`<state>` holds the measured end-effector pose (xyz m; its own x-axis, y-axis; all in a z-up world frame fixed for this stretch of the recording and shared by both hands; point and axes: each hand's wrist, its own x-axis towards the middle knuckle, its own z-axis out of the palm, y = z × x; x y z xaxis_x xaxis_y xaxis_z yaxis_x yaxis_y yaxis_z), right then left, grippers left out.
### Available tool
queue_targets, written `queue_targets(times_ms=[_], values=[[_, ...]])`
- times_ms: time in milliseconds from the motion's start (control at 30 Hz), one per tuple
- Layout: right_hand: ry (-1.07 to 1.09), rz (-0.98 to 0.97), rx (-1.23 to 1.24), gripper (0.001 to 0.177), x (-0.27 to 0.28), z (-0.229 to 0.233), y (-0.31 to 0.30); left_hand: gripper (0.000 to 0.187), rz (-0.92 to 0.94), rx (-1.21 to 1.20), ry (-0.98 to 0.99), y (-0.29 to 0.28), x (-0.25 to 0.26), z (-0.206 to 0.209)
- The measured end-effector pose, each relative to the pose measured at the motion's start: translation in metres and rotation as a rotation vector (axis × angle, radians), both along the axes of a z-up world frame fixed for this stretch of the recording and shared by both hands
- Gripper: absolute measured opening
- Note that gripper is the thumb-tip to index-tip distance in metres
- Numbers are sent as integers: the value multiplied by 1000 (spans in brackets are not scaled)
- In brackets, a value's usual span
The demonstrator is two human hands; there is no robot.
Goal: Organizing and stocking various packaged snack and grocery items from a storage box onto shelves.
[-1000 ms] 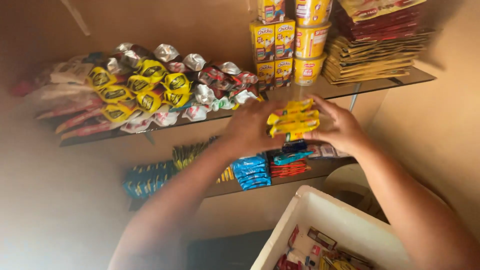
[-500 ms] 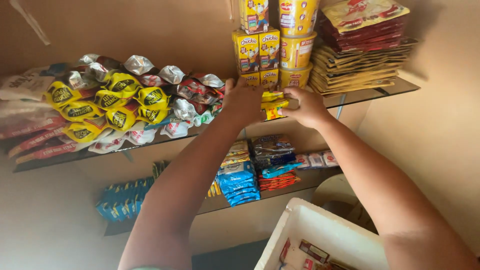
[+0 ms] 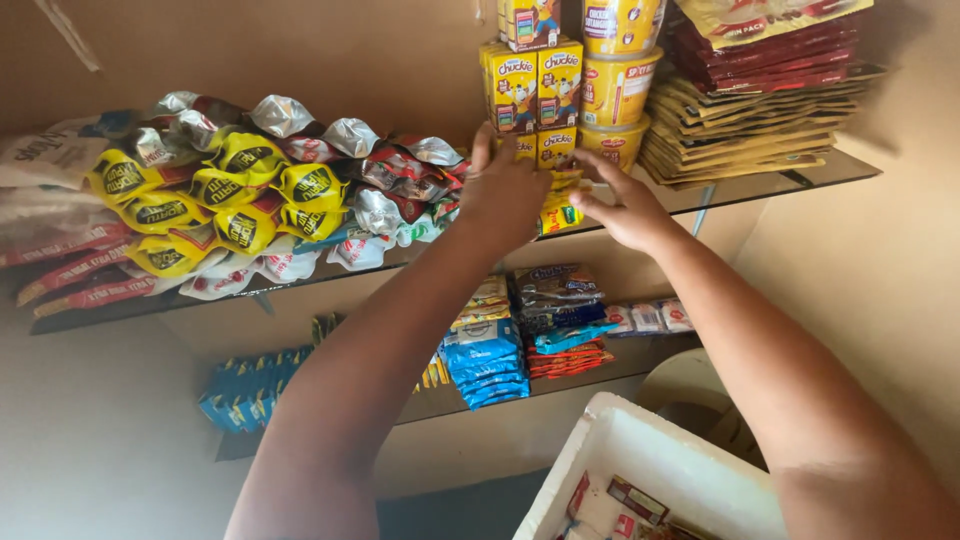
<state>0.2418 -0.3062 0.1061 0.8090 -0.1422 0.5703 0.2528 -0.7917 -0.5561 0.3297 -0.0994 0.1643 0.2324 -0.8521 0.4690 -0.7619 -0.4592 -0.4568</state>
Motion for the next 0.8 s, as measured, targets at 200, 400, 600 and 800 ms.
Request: queue_targets(times_ms=[200, 400, 600, 800], values=[[64, 3, 172, 43, 24, -12, -20, 19, -162, -73, -185, -5, 0, -15], [140, 46, 190, 48, 33, -8, -19, 19, -38, -46, -163, -6, 2, -17], [80, 238, -65, 86, 12, -2, -19, 23, 74, 69, 12, -2, -13, -3], [121, 135, 118, 72, 10, -3, -9, 23, 37, -44, -120, -10, 0, -15]])
